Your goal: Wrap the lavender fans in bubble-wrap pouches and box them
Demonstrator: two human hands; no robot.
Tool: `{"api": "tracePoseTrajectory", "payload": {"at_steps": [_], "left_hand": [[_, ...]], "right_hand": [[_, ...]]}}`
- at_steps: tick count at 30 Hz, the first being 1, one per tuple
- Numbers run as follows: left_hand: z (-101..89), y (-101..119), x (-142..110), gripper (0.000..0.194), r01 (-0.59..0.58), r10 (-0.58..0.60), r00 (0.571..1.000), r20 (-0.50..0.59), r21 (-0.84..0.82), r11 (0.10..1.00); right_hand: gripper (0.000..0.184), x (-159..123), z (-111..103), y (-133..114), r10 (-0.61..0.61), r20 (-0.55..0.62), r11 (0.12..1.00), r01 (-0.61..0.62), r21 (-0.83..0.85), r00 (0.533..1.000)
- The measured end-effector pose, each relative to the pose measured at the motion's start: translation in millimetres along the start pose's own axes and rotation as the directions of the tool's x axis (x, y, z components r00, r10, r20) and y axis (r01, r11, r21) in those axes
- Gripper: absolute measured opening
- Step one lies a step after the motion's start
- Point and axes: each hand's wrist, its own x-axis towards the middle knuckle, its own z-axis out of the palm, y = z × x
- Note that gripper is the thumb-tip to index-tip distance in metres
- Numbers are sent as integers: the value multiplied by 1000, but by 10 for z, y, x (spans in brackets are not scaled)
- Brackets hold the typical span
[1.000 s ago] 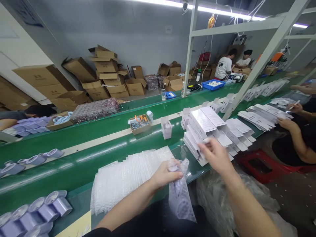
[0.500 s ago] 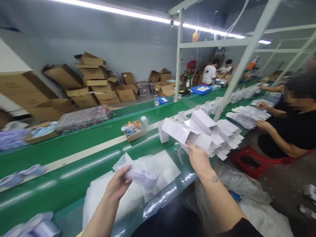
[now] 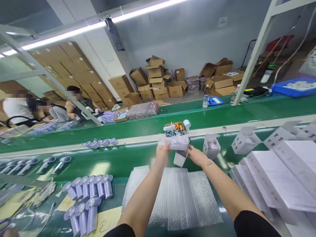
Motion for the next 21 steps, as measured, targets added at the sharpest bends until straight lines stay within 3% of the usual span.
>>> {"api": "tracePoseTrajectory", "payload": {"at_steps": [2, 3, 6, 8, 11, 13, 16, 19, 21], "left_hand": [[3, -51, 76, 38, -75, 77, 997, 5, 289, 954], [-23, -52, 79, 32, -118, 120, 992, 25, 448, 886], [-73, -22, 21, 23, -268, 174, 963, 206, 802, 535], [-25, -46, -10, 27, -341, 96, 940, 328, 882, 325], [116, -186, -39, 39, -414, -47, 906, 421, 903, 111], [193, -309, -113, 51, -455, -50, 889, 455, 890, -8], [271, -478, -327, 54, -534, -26, 845, 534, 841, -85], [262, -579, -477, 49, -598, -38, 801, 597, 801, -25], [67, -560, -517, 51, -561, 48, 828, 559, 825, 66]], "right_hand": [[43, 88, 168, 90, -47, 21, 996, 45, 74, 999], [46, 114, 253, 118, -72, 13, 988, 69, 142, 997], [44, 164, 474, 149, -147, -61, 902, 160, 401, 987], [45, 192, 565, 152, -175, -103, 840, 203, 503, 979], [56, 221, 593, 180, -123, -130, 788, 176, 590, 984], [65, 213, 555, 215, -55, -139, 738, 134, 661, 989], [67, 171, 469, 291, -30, -116, 761, 98, 642, 993], [56, 202, 413, 418, -24, -69, 791, 61, 609, 997], [48, 279, 397, 504, 48, 33, 732, -58, 679, 998]]}}
